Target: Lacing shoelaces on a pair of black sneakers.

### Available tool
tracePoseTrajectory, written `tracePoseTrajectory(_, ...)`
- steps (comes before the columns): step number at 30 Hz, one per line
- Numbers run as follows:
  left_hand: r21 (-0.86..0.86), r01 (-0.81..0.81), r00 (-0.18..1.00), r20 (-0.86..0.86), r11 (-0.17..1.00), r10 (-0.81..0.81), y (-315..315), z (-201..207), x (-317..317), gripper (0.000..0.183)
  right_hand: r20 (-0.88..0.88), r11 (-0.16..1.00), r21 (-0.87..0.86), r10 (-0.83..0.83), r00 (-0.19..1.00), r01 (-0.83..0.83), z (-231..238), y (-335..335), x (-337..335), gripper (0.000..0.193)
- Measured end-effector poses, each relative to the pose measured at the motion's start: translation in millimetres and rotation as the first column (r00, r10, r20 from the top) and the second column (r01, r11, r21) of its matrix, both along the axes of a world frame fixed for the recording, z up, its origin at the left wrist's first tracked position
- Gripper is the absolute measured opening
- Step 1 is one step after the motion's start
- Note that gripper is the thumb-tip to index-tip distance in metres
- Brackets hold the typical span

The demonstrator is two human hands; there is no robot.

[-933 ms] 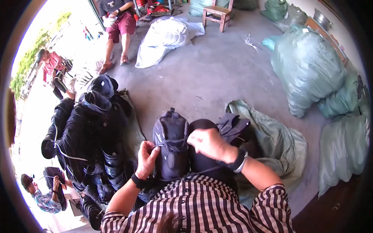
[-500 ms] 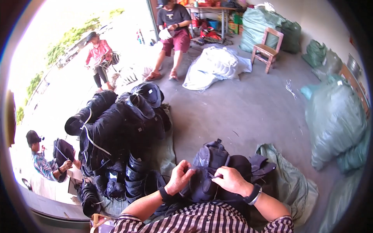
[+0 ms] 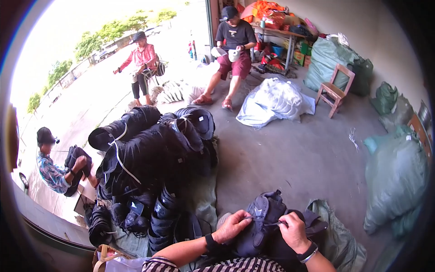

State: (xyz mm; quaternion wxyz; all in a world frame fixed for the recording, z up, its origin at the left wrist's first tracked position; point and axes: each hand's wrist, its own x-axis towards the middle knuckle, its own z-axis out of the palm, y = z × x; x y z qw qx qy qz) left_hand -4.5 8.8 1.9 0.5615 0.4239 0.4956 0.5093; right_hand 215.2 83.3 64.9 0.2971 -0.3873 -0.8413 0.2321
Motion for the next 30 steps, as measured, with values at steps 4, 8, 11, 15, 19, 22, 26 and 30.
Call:
tracePoseTrajectory(4,-0.043,0.027,0.99,0.142,0.999,-0.021,3,-10,5,0.015,-0.358,0.749,-0.66,-0.234,0.904,-0.068,-12,-5,3,0.01)
tracePoseTrajectory(8,-0.044,0.014,0.975,0.221,0.999,-0.004,1,-14,5,0.014,-0.307,0.614,-0.784,-0.252,0.918,-0.093,3,-4,-2,0.008)
tracePoseTrajectory(11,-0.074,0.037,0.954,0.299,0.997,-0.013,2,-16,4,0.013,-0.255,0.583,-0.808,-0.213,0.943,-0.086,-20,2,8,0.009)
tracePoseTrajectory(15,-0.069,0.045,0.936,0.351,0.997,-0.018,4,-18,-1,0.009,-0.15,0.602,-0.799,-0.192,0.97,-0.004,3,3,-2,0.01)
tracePoseTrajectory(19,0.115,-0.289,0.906,0.354,0.95,0.233,15,-10,-34,0.008,-0.238,0.705,-0.709,-0.242,0.941,0.002,3,1,-1,0.005)
tracePoseTrajectory(22,0.191,-0.33,0.935,0.199,0.925,0.292,21,-3,-64,0.006,-0.295,0.745,-0.663,-0.345,0.891,0.069,1,8,2,0.005)
tracePoseTrajectory(26,0.059,-0.115,0.971,-0.206,0.992,0.125,8,29,-65,0.021,-0.244,0.762,-0.623,-0.407,0.88,0.179,-19,19,25,0.008)
tracePoseTrajectory(30,0.152,-0.074,0.981,-0.164,0.986,0.099,0,25,-76,0.025,-0.196,0.76,-0.632,-0.346,0.917,0.151,-18,18,35,0.008)
